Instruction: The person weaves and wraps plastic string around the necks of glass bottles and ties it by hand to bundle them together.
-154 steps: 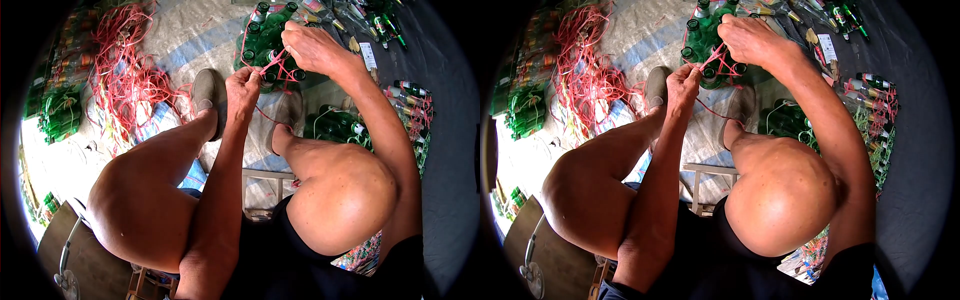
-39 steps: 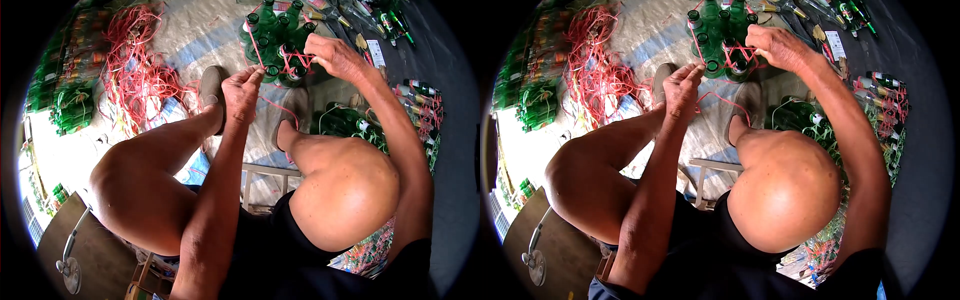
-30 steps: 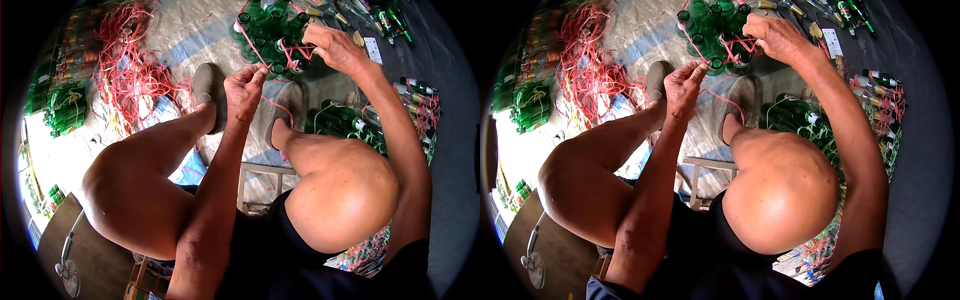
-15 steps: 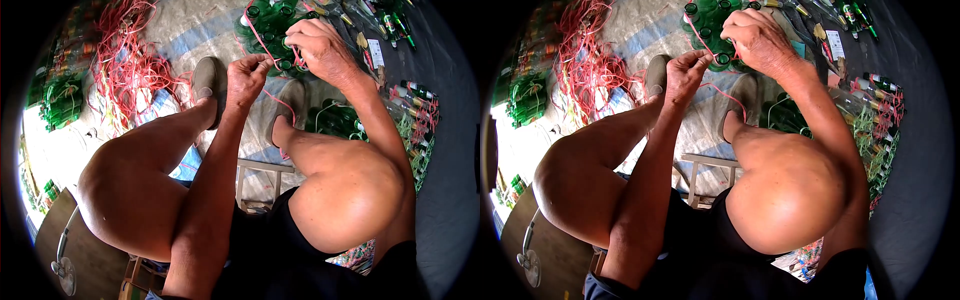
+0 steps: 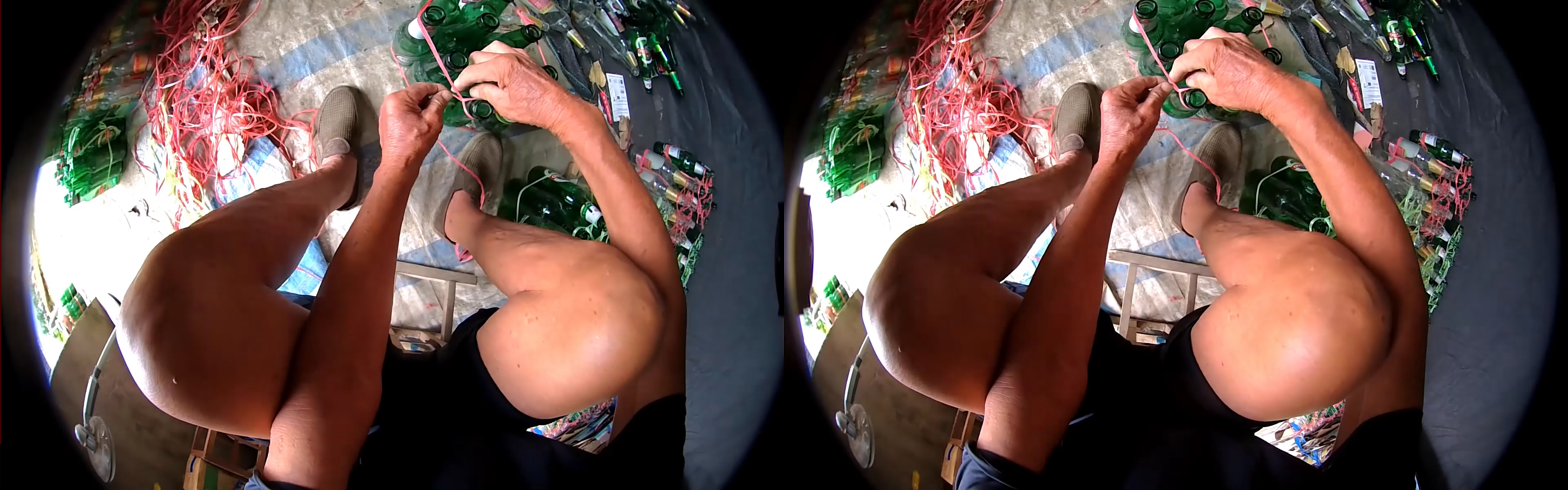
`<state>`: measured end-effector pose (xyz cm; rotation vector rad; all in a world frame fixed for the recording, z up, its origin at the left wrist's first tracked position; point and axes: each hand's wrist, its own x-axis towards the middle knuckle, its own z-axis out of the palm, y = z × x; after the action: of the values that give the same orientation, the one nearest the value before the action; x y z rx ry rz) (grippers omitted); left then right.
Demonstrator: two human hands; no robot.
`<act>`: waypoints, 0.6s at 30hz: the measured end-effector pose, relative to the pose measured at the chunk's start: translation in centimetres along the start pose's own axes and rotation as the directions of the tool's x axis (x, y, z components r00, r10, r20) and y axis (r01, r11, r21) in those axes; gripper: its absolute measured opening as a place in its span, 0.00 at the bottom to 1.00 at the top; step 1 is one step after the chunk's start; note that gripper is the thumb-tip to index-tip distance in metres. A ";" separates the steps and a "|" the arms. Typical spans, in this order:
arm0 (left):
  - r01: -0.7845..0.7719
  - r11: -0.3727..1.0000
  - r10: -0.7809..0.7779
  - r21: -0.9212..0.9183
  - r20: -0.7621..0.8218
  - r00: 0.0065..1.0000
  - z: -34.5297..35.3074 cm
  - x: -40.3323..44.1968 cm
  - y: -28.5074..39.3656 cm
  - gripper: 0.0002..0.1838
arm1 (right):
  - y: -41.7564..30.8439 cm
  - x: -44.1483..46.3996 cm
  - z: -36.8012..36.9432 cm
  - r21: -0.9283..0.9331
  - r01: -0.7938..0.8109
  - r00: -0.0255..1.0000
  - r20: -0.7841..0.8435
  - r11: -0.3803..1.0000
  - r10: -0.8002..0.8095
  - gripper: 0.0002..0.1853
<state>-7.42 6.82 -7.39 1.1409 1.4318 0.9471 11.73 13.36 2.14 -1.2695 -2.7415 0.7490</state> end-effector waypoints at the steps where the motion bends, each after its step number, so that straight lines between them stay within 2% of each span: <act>1: -0.005 0.998 0.006 0.057 -0.016 1.000 0.1 -0.1 1.0 0.12 | 0.1 0.1 0.0 0.018 -0.007 1.000 0.019 1.000 0.006 0.12; 2: -0.008 0.993 0.012 0.115 -0.031 0.999 0.2 -0.1 1.9 0.12 | 0.1 0.2 -0.1 0.024 -0.010 1.000 0.027 1.000 0.009 0.13; 8: 0.006 0.983 0.008 0.183 -0.075 0.997 0.7 0.4 2.0 0.14 | -0.4 0.4 -1.0 0.031 -0.080 0.988 0.132 0.996 0.075 0.17; 11: 0.029 0.976 -0.010 0.217 -0.088 0.996 0.7 0.3 2.0 0.18 | 0.0 0.0 -0.1 -0.088 0.025 1.000 0.019 0.996 -0.024 0.18; 14: 0.036 0.972 -0.018 0.231 -0.078 0.997 0.7 0.4 2.0 0.20 | -1.2 0.2 -1.0 -0.230 0.019 0.993 0.117 0.973 0.008 0.18; 18: 0.025 0.982 -0.013 0.187 -0.065 0.998 0.7 0.7 2.0 0.19 | -1.3 -0.4 -1.1 -0.310 0.081 0.997 0.021 0.947 -0.079 0.15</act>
<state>-6.45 7.97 -5.75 1.2415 1.6077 0.8559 11.29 12.84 3.73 -1.1892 -2.9848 0.3226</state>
